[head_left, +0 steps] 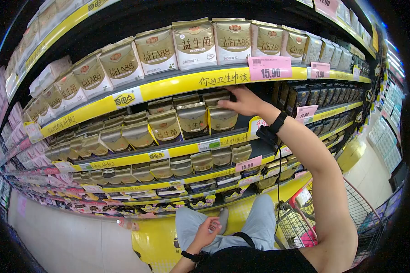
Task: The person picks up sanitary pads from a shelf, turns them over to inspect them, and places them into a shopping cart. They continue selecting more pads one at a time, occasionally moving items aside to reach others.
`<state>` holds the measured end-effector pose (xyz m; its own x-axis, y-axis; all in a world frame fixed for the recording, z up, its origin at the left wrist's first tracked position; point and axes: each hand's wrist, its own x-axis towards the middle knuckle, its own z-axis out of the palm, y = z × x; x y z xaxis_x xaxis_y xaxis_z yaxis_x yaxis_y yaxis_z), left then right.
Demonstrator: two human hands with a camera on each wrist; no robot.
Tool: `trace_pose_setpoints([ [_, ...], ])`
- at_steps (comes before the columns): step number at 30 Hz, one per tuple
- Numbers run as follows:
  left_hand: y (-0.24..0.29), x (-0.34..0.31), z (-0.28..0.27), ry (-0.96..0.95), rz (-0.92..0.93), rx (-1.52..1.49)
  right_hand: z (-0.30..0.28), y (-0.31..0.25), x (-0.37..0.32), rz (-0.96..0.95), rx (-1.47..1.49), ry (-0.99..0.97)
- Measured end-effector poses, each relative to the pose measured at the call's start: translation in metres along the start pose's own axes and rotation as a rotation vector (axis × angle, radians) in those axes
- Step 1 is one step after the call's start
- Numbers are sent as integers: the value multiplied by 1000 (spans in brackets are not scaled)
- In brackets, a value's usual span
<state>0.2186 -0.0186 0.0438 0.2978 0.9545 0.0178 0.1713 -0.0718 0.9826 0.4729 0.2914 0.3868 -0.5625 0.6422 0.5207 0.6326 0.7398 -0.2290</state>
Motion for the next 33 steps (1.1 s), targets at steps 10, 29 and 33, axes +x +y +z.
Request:
trace_pose_setpoints([
  [10,2,1,2,-25,4,63,-5,-67,35,-92,-272,-269],
  [29,-4,0,0,-48,17,138,31,-53,64,-103,-228,-436],
  [33,4,-2,1,-50,-3,186,27,-66,64,-134,-255,-447],
])
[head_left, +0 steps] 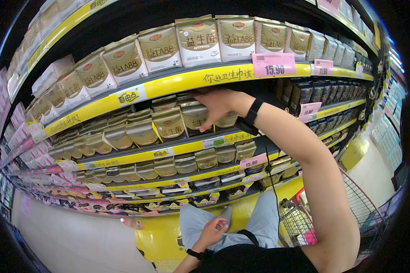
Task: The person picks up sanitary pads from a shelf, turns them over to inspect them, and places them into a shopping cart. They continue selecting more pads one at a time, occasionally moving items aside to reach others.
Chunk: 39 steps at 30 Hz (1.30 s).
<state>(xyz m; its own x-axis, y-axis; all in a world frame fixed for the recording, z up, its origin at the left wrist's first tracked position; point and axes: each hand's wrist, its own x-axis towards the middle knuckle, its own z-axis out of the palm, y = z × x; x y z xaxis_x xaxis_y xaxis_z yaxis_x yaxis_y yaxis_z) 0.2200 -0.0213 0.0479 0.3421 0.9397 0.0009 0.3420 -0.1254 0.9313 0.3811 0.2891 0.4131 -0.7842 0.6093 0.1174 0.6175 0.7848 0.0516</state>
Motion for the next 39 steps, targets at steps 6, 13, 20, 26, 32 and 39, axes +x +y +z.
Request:
trace_pose_setpoints([
  [6,-16,-9,5,-26,-17,-13,1,-13,-10,58,-105,44],
  [13,-7,-4,1,19,47,-16,-1,-13,-9,69,-36,30],
  [20,-5,-4,3,0,44,21,-14,-1,-27,-31,-8,234],
  [26,-8,-7,1,35,24,22,5,-28,-132,70,-194,570],
  [32,-16,-5,10,-13,-35,-18,56,-9,-321,732,387,504],
  [39,-11,22,39,-244,32,-11,134,31,-603,1204,1818,1428],
])
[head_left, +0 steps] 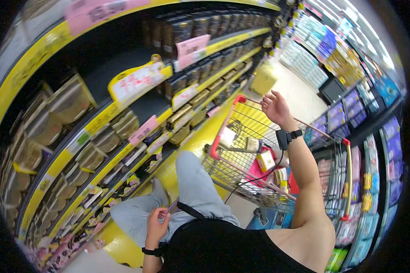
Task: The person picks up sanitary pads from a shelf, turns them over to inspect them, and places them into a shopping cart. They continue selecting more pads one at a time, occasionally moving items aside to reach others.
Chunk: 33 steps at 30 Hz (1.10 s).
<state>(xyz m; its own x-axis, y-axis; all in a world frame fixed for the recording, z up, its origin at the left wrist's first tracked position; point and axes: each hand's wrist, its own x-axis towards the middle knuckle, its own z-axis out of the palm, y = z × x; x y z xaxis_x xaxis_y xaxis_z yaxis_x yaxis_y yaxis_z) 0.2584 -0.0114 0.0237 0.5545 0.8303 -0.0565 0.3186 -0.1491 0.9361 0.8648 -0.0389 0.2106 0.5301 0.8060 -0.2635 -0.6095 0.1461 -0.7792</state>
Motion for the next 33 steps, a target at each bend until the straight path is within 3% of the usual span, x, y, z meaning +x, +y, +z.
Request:
trace_pose_setpoints([
  [2,7,8,8,-61,13,24,-93,-9,1,11,17,67],
  [5,20,27,15,-103,25,59,-154,18,-18,2,43,414],
  [7,20,38,22,-121,34,74,-191,54,-10,44,-48,474],
  [9,24,44,30,-153,75,109,-221,93,2,274,-103,295],
  [11,34,42,35,-198,97,157,-195,141,6,283,-819,347],
  [13,46,40,36,-241,109,210,-181,175,28,248,-1931,-38],
  [15,48,33,35,-237,117,223,-143,195,23,72,-2251,-264],
  [16,51,30,33,-234,111,229,-103,191,22,242,-2224,-310],
  [19,52,19,27,-187,73,256,-90,221,45,276,-2093,-183],
  [23,50,5,20,-96,1,260,-122,241,75,121,-2157,-115],
  [25,49,3,15,-55,-9,248,-113,224,73,297,-2072,-108],
  [27,42,2,14,-39,1,218,-119,211,66,140,-1979,-284],
  [29,42,6,14,-55,-14,235,-86,178,41,553,-1335,-309],
  [30,43,8,15,-72,-19,243,-127,185,59,692,-1134,-311],
  [32,43,14,15,-99,9,246,-157,173,44,715,-856,-373],
  [33,43,17,17,-117,24,246,-167,168,33,757,-493,-249],
])
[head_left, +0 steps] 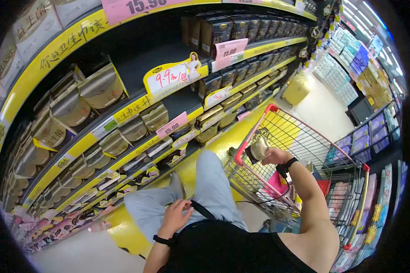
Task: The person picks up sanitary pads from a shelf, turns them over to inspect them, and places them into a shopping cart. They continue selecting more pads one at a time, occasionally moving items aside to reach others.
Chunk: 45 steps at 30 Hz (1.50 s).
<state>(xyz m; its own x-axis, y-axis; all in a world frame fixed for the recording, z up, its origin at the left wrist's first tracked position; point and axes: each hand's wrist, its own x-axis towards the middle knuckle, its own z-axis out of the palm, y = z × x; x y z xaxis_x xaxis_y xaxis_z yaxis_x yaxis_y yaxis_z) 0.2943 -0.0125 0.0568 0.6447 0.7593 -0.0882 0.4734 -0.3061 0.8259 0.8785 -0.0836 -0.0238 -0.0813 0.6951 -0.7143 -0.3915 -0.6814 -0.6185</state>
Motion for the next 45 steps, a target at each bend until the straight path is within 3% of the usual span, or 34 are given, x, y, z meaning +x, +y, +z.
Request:
trace_pose_setpoints([
  [3,0,6,3,-30,39,12,24,-8,-61,-157,256,-188],
  [6,-13,9,11,-50,102,-35,44,-21,-112,-321,299,-213],
  [8,-14,10,11,-81,127,-60,55,-30,-134,-352,263,-82],
  [11,-6,12,1,-73,162,-70,88,-53,-140,-409,41,-315],
  [13,-2,12,-5,-52,135,-114,124,-68,-137,-371,-100,-353],
  [15,6,12,-15,-8,167,-145,175,-82,-135,-334,-367,-173],
  [18,17,6,-31,79,178,-211,245,-105,-102,-308,-555,-519],
  [24,9,-19,-45,188,148,-309,321,-126,-43,-237,-973,-614],
  [27,-2,-31,-39,143,22,-691,360,-105,-12,-434,-974,-803],
  [30,-16,-35,-26,171,39,-760,398,-76,16,-595,-998,-914],
  [31,-7,-33,-30,206,59,-620,410,-71,15,-590,-1080,-842],
  [33,-7,-33,-30,292,-20,-708,428,-68,11,-586,-1242,-684],
  [37,-19,-36,-40,363,-89,-719,427,-65,13,-863,-981,-632],
  [38,-19,-36,-42,366,-98,-694,428,-69,8,-803,-1031,-609],
  [43,0,-28,-46,428,-39,-403,440,-93,-24,-986,-1257,-605],
  [45,2,-21,-38,394,-18,-676,449,-104,-38,-1078,-1379,-578],
])
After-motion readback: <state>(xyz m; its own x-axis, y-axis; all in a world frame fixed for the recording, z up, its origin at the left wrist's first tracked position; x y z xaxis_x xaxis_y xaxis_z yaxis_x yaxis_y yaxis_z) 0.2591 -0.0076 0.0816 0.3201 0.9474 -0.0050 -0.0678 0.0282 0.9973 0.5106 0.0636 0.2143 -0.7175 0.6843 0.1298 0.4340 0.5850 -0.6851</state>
